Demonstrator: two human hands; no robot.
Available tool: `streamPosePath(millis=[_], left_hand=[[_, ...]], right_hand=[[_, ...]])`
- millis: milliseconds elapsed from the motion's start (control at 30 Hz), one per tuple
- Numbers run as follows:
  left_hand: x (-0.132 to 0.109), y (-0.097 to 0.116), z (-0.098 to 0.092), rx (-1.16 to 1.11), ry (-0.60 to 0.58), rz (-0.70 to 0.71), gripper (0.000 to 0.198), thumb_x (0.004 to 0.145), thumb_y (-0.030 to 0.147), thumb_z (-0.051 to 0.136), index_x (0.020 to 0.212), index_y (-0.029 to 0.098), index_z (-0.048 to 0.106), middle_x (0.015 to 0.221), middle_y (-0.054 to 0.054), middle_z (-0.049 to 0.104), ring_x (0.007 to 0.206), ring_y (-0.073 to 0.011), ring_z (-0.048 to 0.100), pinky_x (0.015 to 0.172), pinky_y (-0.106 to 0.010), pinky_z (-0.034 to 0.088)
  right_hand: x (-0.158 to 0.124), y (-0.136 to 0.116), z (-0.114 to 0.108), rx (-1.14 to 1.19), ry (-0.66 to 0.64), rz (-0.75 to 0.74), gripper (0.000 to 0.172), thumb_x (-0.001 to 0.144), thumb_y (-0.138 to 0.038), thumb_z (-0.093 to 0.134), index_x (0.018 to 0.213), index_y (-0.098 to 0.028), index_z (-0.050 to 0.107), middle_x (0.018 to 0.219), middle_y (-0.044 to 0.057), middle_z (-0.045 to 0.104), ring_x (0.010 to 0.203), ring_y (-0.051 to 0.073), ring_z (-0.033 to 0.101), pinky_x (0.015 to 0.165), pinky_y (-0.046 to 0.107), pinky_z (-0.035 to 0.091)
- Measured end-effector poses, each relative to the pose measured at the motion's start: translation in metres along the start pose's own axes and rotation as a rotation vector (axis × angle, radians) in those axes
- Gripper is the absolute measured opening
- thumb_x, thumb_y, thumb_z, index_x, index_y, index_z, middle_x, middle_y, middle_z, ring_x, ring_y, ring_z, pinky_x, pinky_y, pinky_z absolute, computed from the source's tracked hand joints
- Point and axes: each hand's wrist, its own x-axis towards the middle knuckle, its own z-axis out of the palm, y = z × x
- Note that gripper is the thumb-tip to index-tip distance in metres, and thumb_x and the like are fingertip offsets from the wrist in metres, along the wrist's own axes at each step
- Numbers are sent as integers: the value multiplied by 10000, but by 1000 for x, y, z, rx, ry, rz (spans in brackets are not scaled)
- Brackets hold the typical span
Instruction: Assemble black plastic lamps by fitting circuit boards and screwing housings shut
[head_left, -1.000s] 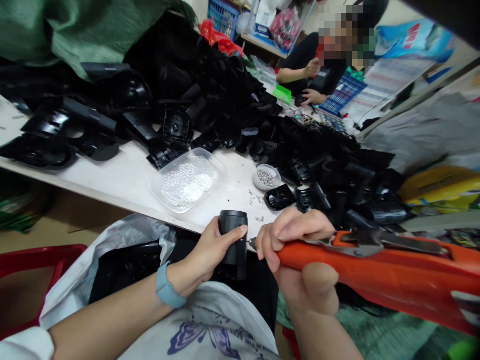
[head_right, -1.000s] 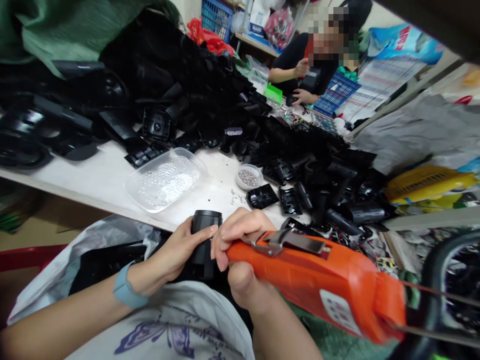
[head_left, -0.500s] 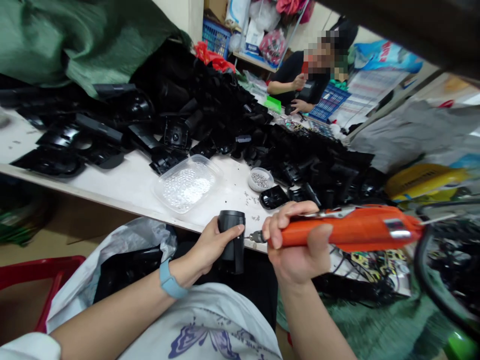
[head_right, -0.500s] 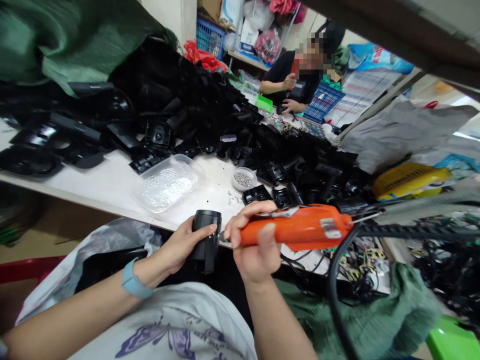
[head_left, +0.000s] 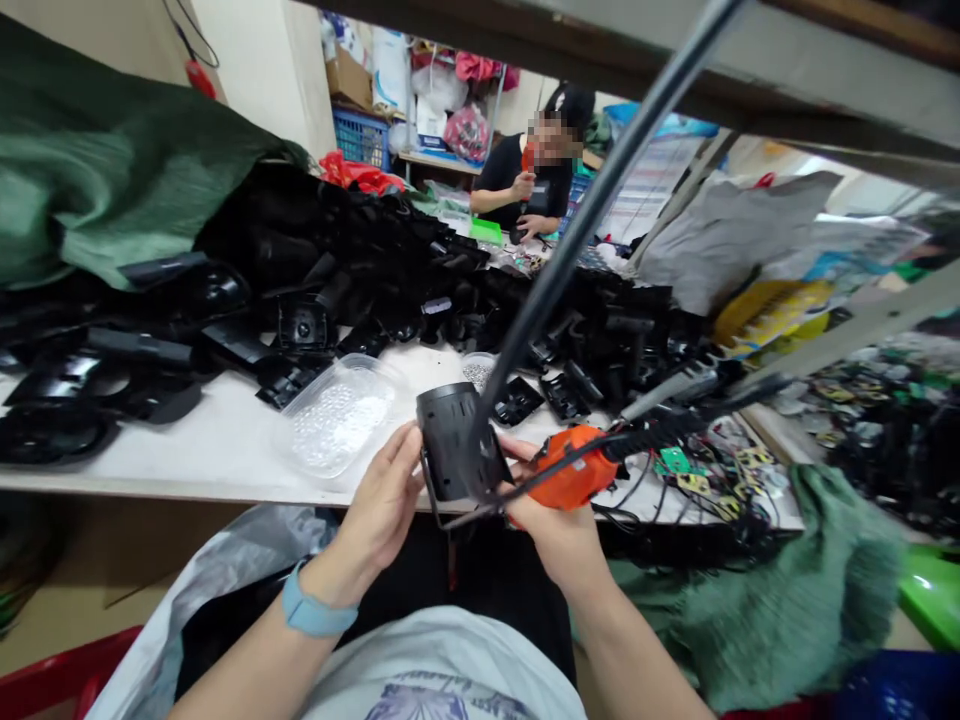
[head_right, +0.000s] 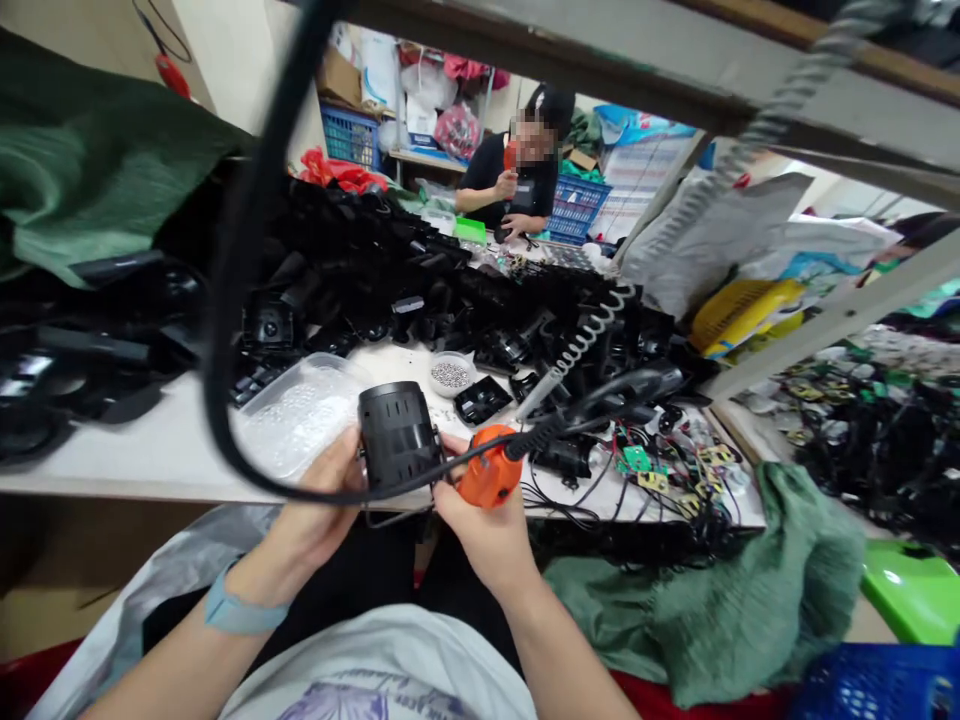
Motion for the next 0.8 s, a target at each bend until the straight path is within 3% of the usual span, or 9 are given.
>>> streamPosePath(millis=[67,167,333,433,533,633,800], left_hand=[[-1,-2,-2,82,55,39,413,865,533,793,1092,188,768,1154,-91,787,1064,-251,703,866,-320,550],[-3,-4,0,60,42,-40,480,891,579,744,1149,175,755,1104,-100,791,996,-257,714,849,-348,559],[0,-12,4,53,174,-28,481,764,461,899,1086,152,721,957,-50,772,853,-187,696,809,-291,557],[2,-16,1,53,203,-40,441,723,415,929,986,140,707,868,-36,755,785,-170,684,766,-278,561],[3,-17,-4,6,181,-65,402,710,381,928,946,137,712,849,-39,758,763,-171,690,754,-275,570],[1,-17,-11,-72,171,-160,401,704,364,926,965,140,720,827,-43,761,729,-181,700,728,-295,596],[-6,-17,-25,-130,249,-260,350,734,323,907,965,138,719,795,-43,758,680,-181,704,679,-312,632]], right_hand=[[4,-2,-1,-56,12,-20,449,734,-318,851,1149,-170,763,691,-21,612,598,130,537,601,290,520],[3,-1,3,-119,-53,-24,388,760,-289,825,1128,-180,769,684,-28,585,586,121,506,570,268,482],[-12,9,17,-229,-79,-146,398,813,-259,793,1208,-225,762,1061,70,702,784,164,628,779,344,581],[-18,13,23,-222,-105,-174,384,825,-256,796,1207,-238,765,1191,96,701,860,183,665,802,345,595],[-17,11,22,-156,-135,-119,393,807,-287,833,1188,-228,759,1080,80,720,825,183,672,737,322,601],[-10,3,12,-64,-83,-61,407,819,-347,846,1186,-214,730,895,33,710,733,164,661,667,294,587],[21,-15,-10,61,53,-209,294,863,-333,812,1103,-208,698,871,12,702,704,148,687,644,274,561]])
